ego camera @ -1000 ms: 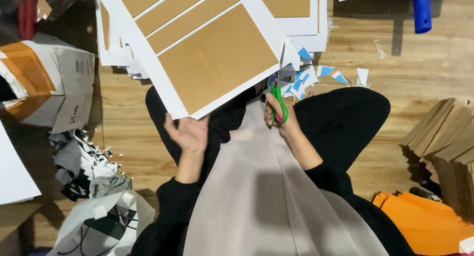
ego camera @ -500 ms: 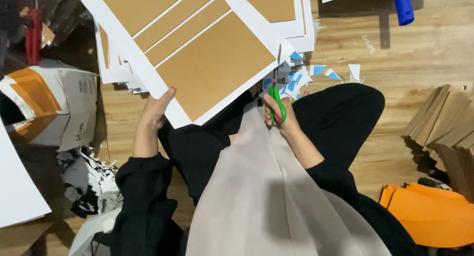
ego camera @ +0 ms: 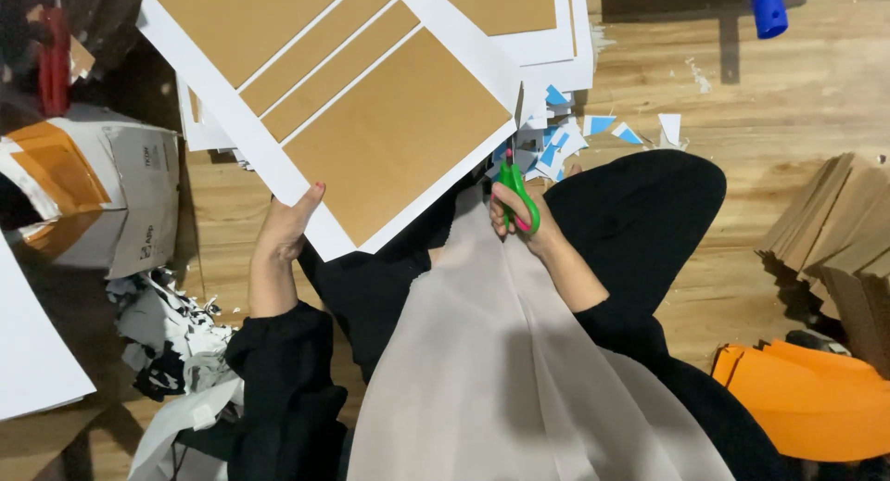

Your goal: Trimming the white borders off printed cardboard sheets using scissors while sitting on the floor.

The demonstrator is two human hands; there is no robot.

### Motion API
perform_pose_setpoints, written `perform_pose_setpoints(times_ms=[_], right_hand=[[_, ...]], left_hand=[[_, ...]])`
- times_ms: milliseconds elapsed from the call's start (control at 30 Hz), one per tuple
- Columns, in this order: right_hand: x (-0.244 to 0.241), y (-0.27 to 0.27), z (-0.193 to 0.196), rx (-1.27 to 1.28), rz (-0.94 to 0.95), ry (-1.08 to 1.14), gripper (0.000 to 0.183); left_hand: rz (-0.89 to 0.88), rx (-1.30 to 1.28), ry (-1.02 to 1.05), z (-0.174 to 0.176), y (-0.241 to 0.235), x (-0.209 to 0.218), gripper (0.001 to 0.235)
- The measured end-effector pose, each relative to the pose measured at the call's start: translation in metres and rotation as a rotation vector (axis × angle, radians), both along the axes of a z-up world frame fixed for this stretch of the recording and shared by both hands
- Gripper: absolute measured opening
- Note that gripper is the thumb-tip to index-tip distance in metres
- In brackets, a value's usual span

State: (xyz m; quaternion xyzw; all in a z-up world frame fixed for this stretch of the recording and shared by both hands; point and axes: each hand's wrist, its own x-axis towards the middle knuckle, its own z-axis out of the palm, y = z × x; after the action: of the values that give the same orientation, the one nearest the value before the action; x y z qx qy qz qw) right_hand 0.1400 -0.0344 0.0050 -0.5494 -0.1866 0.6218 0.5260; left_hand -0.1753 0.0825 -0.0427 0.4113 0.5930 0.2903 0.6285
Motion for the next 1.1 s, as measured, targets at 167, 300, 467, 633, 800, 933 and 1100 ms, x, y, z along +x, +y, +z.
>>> perform_pose_setpoints(times_ms=[167, 300, 467, 633, 800, 933, 1100], right_hand=[[0.006, 0.002, -0.028, 0.027, 0.002, 0.009, 0.043], [0.000, 0.005, -0.038, 0.051, -0.077, 0.000, 0.045], [-0.009, 0.010, -0.043, 0.050, -0.129, -0.016, 0.046], [-0.017, 0.011, -0.050, 0.035, -0.171, -0.022, 0.046], [-0.023, 0.009, -0.059, 0.023, -0.184, -0.088, 0.046], [-0.027, 0.011, -0.058, 0.029, -0.184, -0.089, 0.047], [-0.030, 0.012, -0.052, -0.067, -0.202, -0.179, 0.043]], left_hand=[[0.001, 0.013, 0.008, 0.004, -0.001, 0.007, 0.055], [0.034, 0.002, -0.008, -0.001, -0.007, 0.009, 0.057], [0.104, -0.005, -0.024, 0.004, -0.021, 0.014, 0.055], [0.155, -0.058, 0.014, 0.000, -0.042, 0.014, 0.060], [0.207, -0.083, 0.040, 0.011, -0.060, 0.021, 0.059], [0.227, -0.100, 0.056, 0.016, -0.069, 0.026, 0.059], [0.250, -0.080, 0.015, 0.019, -0.076, 0.031, 0.063]])
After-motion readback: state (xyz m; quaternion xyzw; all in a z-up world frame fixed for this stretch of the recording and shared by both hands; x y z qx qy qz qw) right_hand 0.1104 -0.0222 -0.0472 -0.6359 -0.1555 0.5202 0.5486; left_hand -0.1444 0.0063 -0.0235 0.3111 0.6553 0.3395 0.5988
